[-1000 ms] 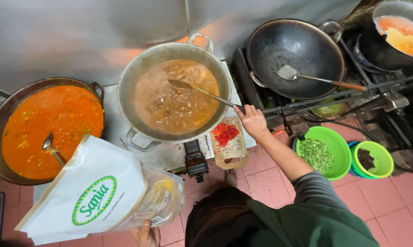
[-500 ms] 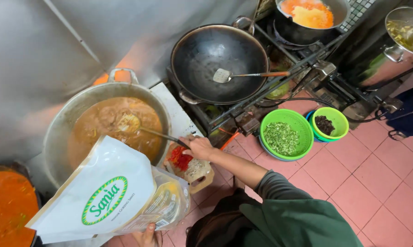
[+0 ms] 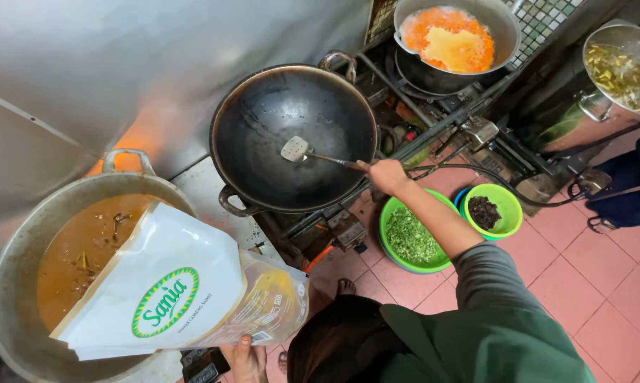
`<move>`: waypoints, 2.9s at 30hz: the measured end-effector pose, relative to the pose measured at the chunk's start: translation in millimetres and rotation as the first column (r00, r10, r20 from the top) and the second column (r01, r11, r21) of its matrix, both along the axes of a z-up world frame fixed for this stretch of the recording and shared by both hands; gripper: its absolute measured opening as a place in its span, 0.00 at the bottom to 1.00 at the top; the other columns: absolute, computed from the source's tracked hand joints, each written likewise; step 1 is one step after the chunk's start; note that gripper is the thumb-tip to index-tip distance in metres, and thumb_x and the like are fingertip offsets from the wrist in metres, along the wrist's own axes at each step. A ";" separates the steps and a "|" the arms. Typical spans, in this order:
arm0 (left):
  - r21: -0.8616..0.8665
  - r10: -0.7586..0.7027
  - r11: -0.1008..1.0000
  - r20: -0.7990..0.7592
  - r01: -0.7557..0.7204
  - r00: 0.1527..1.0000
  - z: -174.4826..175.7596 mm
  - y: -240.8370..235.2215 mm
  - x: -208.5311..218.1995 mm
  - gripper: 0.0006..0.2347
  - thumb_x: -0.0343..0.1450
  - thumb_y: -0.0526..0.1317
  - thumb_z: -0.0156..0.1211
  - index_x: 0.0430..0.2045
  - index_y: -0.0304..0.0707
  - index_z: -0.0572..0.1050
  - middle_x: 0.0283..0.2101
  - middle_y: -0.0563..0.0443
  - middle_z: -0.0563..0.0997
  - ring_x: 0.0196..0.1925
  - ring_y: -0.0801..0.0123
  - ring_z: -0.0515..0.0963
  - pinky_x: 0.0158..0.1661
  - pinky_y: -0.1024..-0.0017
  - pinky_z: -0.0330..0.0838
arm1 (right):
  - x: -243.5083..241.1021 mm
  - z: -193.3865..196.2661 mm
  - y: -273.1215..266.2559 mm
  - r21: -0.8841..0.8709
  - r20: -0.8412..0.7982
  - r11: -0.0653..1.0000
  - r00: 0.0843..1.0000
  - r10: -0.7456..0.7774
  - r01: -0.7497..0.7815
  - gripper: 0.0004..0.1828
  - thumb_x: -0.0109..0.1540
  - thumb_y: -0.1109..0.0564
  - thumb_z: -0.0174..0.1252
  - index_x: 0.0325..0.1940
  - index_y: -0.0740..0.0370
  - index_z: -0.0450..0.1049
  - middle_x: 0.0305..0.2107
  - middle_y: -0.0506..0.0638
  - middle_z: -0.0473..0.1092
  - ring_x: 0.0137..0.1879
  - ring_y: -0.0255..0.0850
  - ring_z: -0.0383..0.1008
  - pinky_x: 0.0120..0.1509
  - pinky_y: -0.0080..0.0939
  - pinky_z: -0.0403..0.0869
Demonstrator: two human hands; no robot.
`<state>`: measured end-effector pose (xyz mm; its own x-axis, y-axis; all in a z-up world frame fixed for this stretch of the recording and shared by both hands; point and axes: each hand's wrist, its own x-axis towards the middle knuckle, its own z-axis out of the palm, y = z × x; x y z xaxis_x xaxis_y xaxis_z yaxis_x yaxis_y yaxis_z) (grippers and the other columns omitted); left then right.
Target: Stirring large pots of stew, adding sauce, and washing ingredients in a commercial kitchen.
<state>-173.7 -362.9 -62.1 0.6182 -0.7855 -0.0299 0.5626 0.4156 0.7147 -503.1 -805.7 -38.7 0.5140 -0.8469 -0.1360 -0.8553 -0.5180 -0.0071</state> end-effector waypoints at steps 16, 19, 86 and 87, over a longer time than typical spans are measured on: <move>0.063 -0.031 0.998 0.043 0.029 0.999 -9.7 -7.7 11.0 0.45 0.60 0.41 0.78 0.71 0.31 0.54 0.64 0.40 0.69 0.64 0.52 0.71 0.63 0.54 0.67 | 23.2 -26.3 18.5 -0.102 -0.063 0.985 0.989 0.132 -0.138 0.31 0.62 0.59 0.53 0.72 0.53 0.66 0.30 0.56 0.78 0.35 0.51 0.81 0.34 0.52 0.77; 0.091 -0.107 0.990 0.005 0.107 0.994 -27.3 -18.4 6.9 0.44 0.59 0.40 0.77 0.70 0.33 0.55 0.62 0.42 0.70 0.63 0.54 0.71 0.62 0.54 0.67 | -14.3 -44.7 2.1 -0.160 -0.120 0.982 0.990 0.078 -0.097 0.33 0.64 0.58 0.53 0.75 0.52 0.64 0.32 0.55 0.77 0.36 0.50 0.81 0.35 0.51 0.77; -0.263 -0.795 0.603 -0.284 0.754 0.537 -19.2 -236.5 -237.7 0.25 0.77 0.48 0.54 0.68 0.44 0.55 0.58 0.35 0.75 0.62 0.50 0.76 0.58 0.44 0.74 | 5.0 129.6 -25.3 0.523 0.812 0.849 0.345 -0.471 -0.071 0.15 0.62 0.64 0.60 0.52 0.74 0.75 0.39 0.57 0.79 0.40 0.41 0.80 0.45 0.39 0.77; -0.263 -0.794 0.603 -0.283 0.753 0.537 -18.6 -237.4 -237.0 0.25 0.77 0.48 0.54 0.68 0.44 0.55 0.58 0.35 0.75 0.62 0.50 0.76 0.58 0.44 0.74 | 4.5 131.6 -24.6 0.523 0.812 0.849 0.345 -0.471 -0.072 0.15 0.62 0.64 0.60 0.52 0.74 0.75 0.39 0.57 0.79 0.40 0.41 0.80 0.45 0.39 0.77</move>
